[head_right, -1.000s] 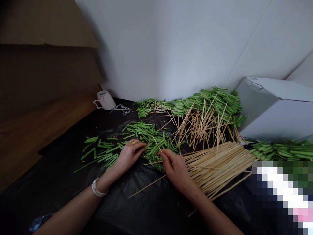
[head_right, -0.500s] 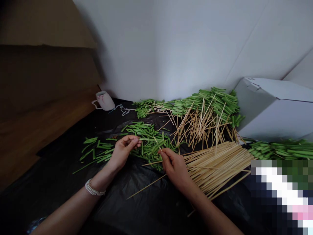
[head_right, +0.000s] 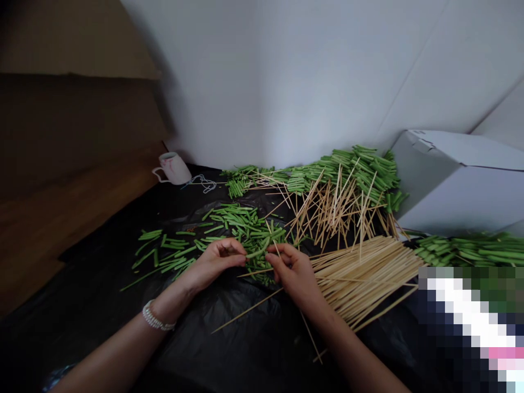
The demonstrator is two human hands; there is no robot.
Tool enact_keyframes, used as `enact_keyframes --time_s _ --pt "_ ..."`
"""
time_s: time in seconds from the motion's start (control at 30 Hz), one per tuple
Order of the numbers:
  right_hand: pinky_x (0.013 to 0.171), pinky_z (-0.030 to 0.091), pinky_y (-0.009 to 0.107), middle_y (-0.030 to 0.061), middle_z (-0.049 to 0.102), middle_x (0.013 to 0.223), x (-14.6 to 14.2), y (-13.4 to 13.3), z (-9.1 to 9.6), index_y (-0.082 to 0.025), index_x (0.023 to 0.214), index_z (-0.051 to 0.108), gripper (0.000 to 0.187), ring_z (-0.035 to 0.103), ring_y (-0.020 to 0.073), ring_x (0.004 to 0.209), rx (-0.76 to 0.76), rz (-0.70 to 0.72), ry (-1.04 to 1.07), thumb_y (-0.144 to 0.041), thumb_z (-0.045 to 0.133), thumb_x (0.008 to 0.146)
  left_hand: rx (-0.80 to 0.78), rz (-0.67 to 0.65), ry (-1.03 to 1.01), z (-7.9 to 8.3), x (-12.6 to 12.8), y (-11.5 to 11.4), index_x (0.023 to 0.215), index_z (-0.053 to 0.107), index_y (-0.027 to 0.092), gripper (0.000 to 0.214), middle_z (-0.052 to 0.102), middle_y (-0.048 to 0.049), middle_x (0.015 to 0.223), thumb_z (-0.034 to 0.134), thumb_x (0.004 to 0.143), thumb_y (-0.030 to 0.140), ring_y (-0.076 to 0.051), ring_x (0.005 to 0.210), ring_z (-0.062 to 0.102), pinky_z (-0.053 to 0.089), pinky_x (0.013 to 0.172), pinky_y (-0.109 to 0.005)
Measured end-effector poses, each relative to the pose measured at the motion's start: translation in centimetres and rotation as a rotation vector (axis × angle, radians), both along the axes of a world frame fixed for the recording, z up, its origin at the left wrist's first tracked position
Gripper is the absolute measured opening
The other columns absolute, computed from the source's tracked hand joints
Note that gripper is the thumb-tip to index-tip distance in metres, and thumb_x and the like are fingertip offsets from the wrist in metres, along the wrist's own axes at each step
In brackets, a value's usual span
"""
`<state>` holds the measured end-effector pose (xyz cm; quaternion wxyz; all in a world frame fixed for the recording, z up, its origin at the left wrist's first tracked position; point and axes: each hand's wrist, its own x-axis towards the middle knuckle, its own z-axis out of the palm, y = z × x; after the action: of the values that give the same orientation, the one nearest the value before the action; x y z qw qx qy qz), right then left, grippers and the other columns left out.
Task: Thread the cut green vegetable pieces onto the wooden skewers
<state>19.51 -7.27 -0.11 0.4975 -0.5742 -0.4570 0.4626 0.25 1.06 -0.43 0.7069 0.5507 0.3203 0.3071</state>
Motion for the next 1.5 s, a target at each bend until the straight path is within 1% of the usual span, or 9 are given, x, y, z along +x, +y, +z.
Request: enact_keyframes --time_s 0.17,0.27,0.37,0.53,0.77,1.03,1.17,1.33,1.5 --pt "0.033 0.019 0.019 -0.0087 0.047 0.045 -0.4 -0.3 0.1 -0.018 0.083 0.060 0.034 0.031 0.0044 0.033 -0.039 0.105 0.078 -0.051 0.065 0.078 0.093 -0.107 0.123 0.0 0.7 -1.2 0.077 0.064 0.013 0.022 0.062 0.0018 0.066 0.078 0.069 0.028 -0.008 0.058 0.053 0.040 0.057 -0.020" --pt "0.034 0.020 0.018 -0.0079 0.050 0.053 -0.6 -0.5 0.3 -0.018 0.081 0.059 0.032 0.032 0.0027 0.035 -0.018 0.139 0.133 -0.049 0.066 0.079 0.238 -0.134 0.234 0.2 0.9 -1.7 0.074 0.064 0.013 0.021 0.059 0.0022 0.060 0.075 0.073 0.032 -0.008 0.054 0.049 0.037 0.052 -0.020" --pt "0.033 0.018 0.018 -0.0111 0.042 0.050 -0.8 -0.5 0.6 -0.019 0.081 0.055 0.031 0.029 0.0022 0.034 0.000 0.164 0.222 -0.049 0.064 0.081 0.516 -0.060 0.326 0.4 0.9 -2.0 0.081 0.069 0.015 0.018 0.062 0.0010 0.062 0.069 0.079 0.033 -0.009 0.054 0.050 0.036 0.050 -0.021" --pt "0.031 0.014 0.018 -0.0131 0.039 0.045 -1.0 -0.3 1.2 -0.020 0.080 0.050 0.030 0.027 0.0025 0.030 -0.001 0.175 0.272 -0.049 0.059 0.084 0.890 0.061 0.245 0.3 0.7 -1.9 0.100 0.071 0.021 0.017 0.071 -0.0030 0.086 0.060 0.088 0.020 -0.013 0.078 0.063 0.048 0.072 -0.025" --pt "0.031 0.019 0.018 -0.0060 0.061 0.068 -1.2 -0.1 1.1 -0.018 0.085 0.054 0.031 0.033 0.0006 0.031 -0.054 0.158 0.282 -0.046 0.065 0.078 1.169 0.040 0.231 -0.5 0.6 -1.7 0.118 0.064 0.026 0.036 0.065 -0.0038 0.103 0.053 0.090 0.007 -0.012 0.093 0.062 0.049 0.080 -0.023" --pt "0.034 0.021 0.019 -0.0065 0.058 0.061 -1.1 -0.1 0.2 -0.018 0.079 0.057 0.028 0.033 0.0027 0.035 -0.128 0.140 0.182 -0.045 0.064 0.077 1.415 0.082 0.441 -0.9 0.5 -1.7 0.117 0.062 0.021 0.029 0.064 -0.0025 0.088 0.058 0.089 0.017 -0.012 0.077 0.062 0.049 0.069 -0.022" --pt "0.039 0.026 0.020 -0.0065 0.056 0.061 -1.3 0.0 0.2 -0.018 0.077 0.057 0.022 0.037 0.0044 0.040 -0.114 0.124 0.069 -0.039 0.064 0.078 1.452 0.102 0.484 -1.1 0.5 -1.6 0.104 0.064 0.017 0.016 0.064 -0.0029 0.085 0.057 0.091 0.023 -0.012 0.072 0.062 0.049 0.066 -0.022" --pt "0.052 0.035 0.021 -0.0047 0.053 0.060 -1.0 -0.1 0.0 -0.018 0.068 0.054 0.023 0.047 0.0086 0.056 0.030 0.178 -0.087 -0.035 0.062 0.082 1.451 0.012 0.510 -0.9 0.4 -1.8 0.097 0.064 0.018 0.014 0.064 -0.0029 0.084 0.051 0.093 0.022 -0.013 0.070 0.061 0.046 0.064 -0.023" --pt "0.057 0.036 0.022 -0.0046 0.052 0.062 -0.3 -0.3 0.4 -0.018 0.072 0.054 0.027 0.046 0.0090 0.059 0.078 0.302 -0.088 -0.040 0.058 0.086 1.173 -0.117 0.441 0.5 0.5 -2.2 0.092 0.064 0.018 0.017 0.059 -0.0021 0.079 0.048 0.094 0.022 -0.013 0.072 0.057 0.043 0.065 -0.023"
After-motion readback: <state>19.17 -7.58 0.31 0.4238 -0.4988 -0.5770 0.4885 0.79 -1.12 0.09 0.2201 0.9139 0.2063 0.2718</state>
